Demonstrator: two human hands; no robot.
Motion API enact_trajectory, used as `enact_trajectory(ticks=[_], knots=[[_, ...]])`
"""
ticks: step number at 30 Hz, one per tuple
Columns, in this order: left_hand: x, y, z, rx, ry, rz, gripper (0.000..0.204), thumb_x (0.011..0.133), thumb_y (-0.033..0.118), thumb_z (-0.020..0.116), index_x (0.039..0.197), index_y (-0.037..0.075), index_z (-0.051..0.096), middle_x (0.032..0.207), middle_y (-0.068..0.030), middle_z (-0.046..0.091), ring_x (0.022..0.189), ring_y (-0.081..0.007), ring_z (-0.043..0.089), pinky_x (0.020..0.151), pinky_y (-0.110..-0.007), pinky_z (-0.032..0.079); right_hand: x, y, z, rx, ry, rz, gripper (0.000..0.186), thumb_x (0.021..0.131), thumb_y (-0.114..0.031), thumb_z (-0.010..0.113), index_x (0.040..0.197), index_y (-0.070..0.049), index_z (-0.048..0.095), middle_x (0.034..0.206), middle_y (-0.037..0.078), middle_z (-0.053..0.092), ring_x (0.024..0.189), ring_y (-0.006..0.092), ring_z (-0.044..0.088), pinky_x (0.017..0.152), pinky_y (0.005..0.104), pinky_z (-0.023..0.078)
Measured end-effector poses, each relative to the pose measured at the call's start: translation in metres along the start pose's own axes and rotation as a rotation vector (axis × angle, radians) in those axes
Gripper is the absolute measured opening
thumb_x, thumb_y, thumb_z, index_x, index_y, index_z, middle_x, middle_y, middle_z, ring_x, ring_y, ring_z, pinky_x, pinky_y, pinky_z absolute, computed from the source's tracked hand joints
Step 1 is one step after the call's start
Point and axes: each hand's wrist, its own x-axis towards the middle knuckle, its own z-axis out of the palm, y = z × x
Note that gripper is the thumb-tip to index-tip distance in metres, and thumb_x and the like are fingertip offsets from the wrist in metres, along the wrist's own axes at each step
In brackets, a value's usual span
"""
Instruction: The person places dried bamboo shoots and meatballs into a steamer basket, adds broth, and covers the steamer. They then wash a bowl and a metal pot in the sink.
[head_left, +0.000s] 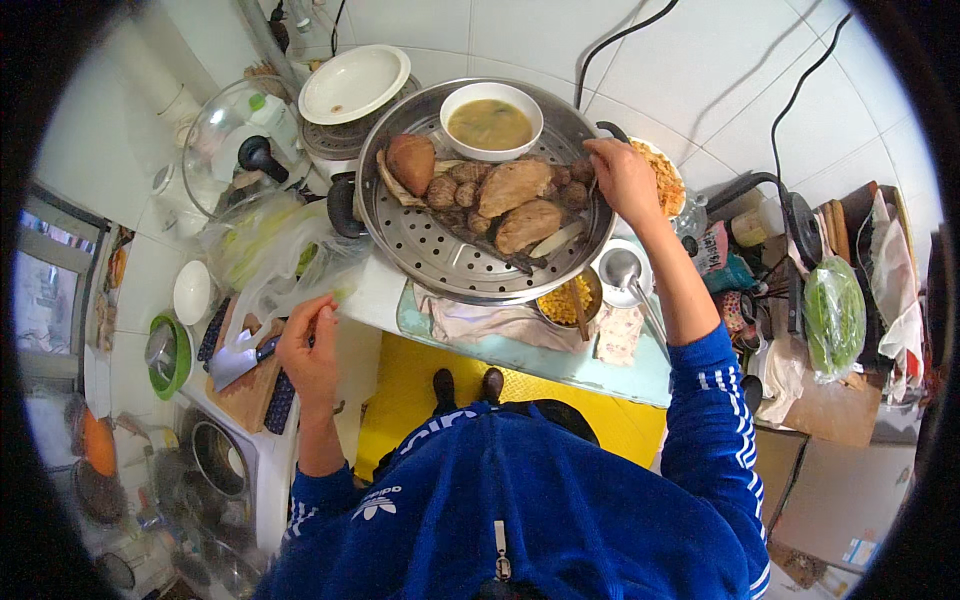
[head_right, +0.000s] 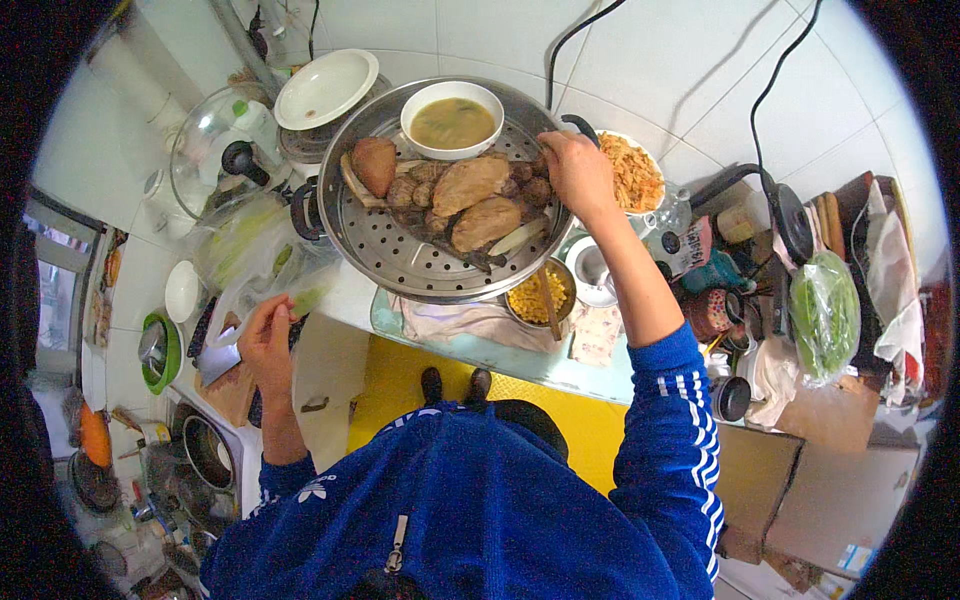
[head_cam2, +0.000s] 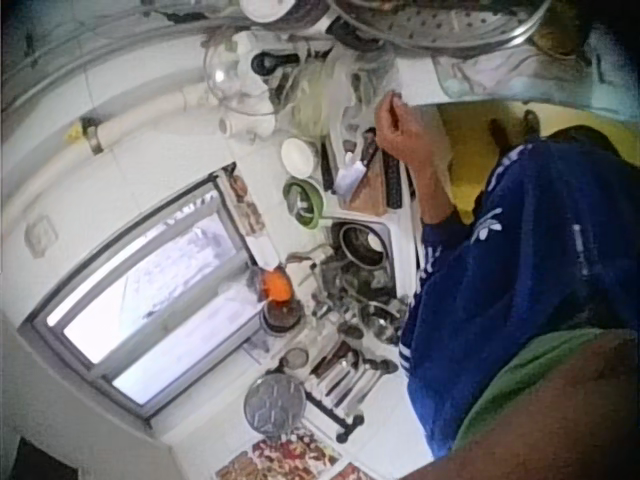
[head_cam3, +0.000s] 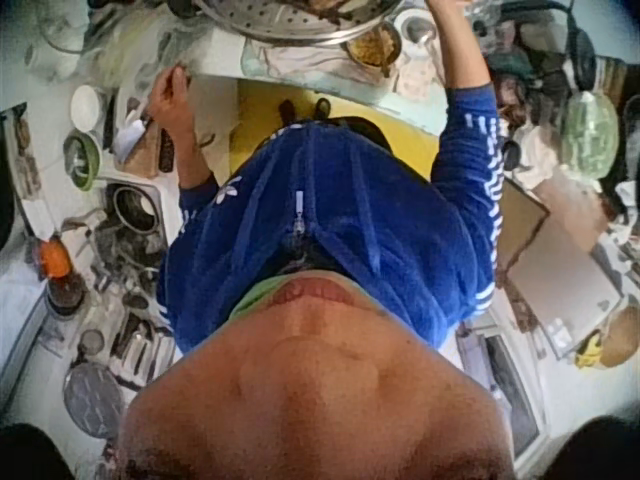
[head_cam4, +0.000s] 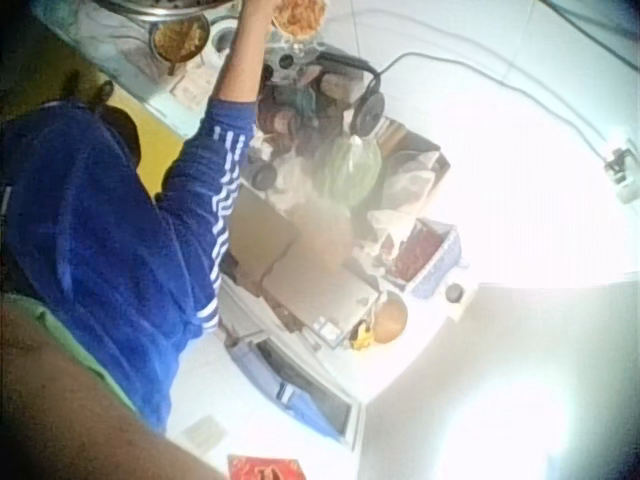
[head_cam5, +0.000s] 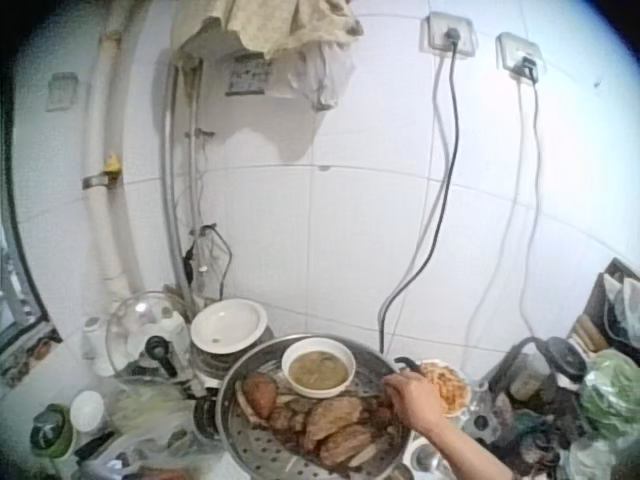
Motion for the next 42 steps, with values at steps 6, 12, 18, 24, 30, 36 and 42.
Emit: enact_trajectory(ticks=[6,12,18,24,30,36,42], knots=[[0.010,-0.010,-0.013,0.035,-0.060,0.019,0.015,0.085,0.004,0.053,0.097,-0.001,0.061,0.087,-0.0052,0.062,0.074,-0.0096,0.055,0.070,-0.022,0.045,0.013,0.007,0.008,-0.255,-0.209,0.114,0.022,0.080,-0.015,0.052,0.097,-0.011,0.064,0.094,0.011,0.063,0.088,0.0291,0.059,0.074,0.0396,0.048],[0.031,-0.007,-0.017,0.021,-0.060,0.093,0.013,0.083,0.002,0.054,0.092,-0.002,0.061,0.084,-0.0050,0.061,0.075,-0.0093,0.055,0.068,-0.021,0.044,0.030,-0.019,0.025,-0.162,-0.202,0.087,0.020,0.080,-0.017,0.053,0.095,-0.012,0.065,0.093,0.010,0.063,0.088,0.0293,0.059,0.073,0.0402,0.048],[0.038,-0.011,-0.011,-0.014,-0.087,0.143,0.012,0.081,0.001,0.055,0.090,-0.001,0.061,0.082,-0.0048,0.061,0.075,-0.0095,0.055,0.067,-0.021,0.043,0.047,-0.044,0.037,-0.110,-0.108,-0.093,0.016,0.077,-0.018,0.056,0.088,-0.014,0.066,0.084,0.010,0.062,0.082,0.0281,0.059,0.067,0.0400,0.049],[0.038,-0.023,-0.020,0.002,-0.068,0.123,0.012,0.080,0.002,0.055,0.090,-0.001,0.061,0.082,-0.0052,0.061,0.074,-0.0095,0.055,0.066,-0.021,0.043,0.041,-0.085,0.049,-0.034,-0.187,-0.241,0.014,0.075,-0.018,0.060,0.086,-0.011,0.065,0.085,0.006,0.062,0.085,0.0259,0.057,0.069,0.0360,0.048],[0.037,-0.025,-0.023,0.025,-0.083,0.140,0.011,0.081,0.002,0.056,0.090,-0.001,0.061,0.082,-0.0060,0.062,0.072,-0.0101,0.056,0.065,-0.021,0.043,0.042,-0.136,0.073,0.047,-0.273,-0.409,0.011,0.072,-0.018,0.060,0.081,-0.012,0.065,0.079,0.005,0.061,0.079,0.0257,0.059,0.064,0.0370,0.049],[0.037,-0.023,-0.030,0.010,-0.078,0.130,0.010,0.080,0.000,0.055,0.089,-0.001,0.061,0.081,-0.0063,0.062,0.071,-0.0111,0.056,0.064,-0.021,0.044,0.053,-0.176,0.105,0.003,-0.302,-0.531,0.010,0.070,-0.016,0.056,0.072,-0.010,0.065,0.074,0.010,0.063,0.073,0.0269,0.062,0.060,0.0398,0.050],[0.034,-0.025,-0.038,0.037,-0.063,0.141,0.010,0.080,0.000,0.055,0.088,-0.001,0.061,0.080,-0.0068,0.062,0.069,-0.0112,0.056,0.063,-0.022,0.043,0.075,-0.215,0.130,-0.140,-0.412,-0.308,0.019,0.074,-0.026,0.059,0.074,-0.009,0.066,0.071,0.014,0.063,0.067,0.0299,0.063,0.058,0.0412,0.050]])
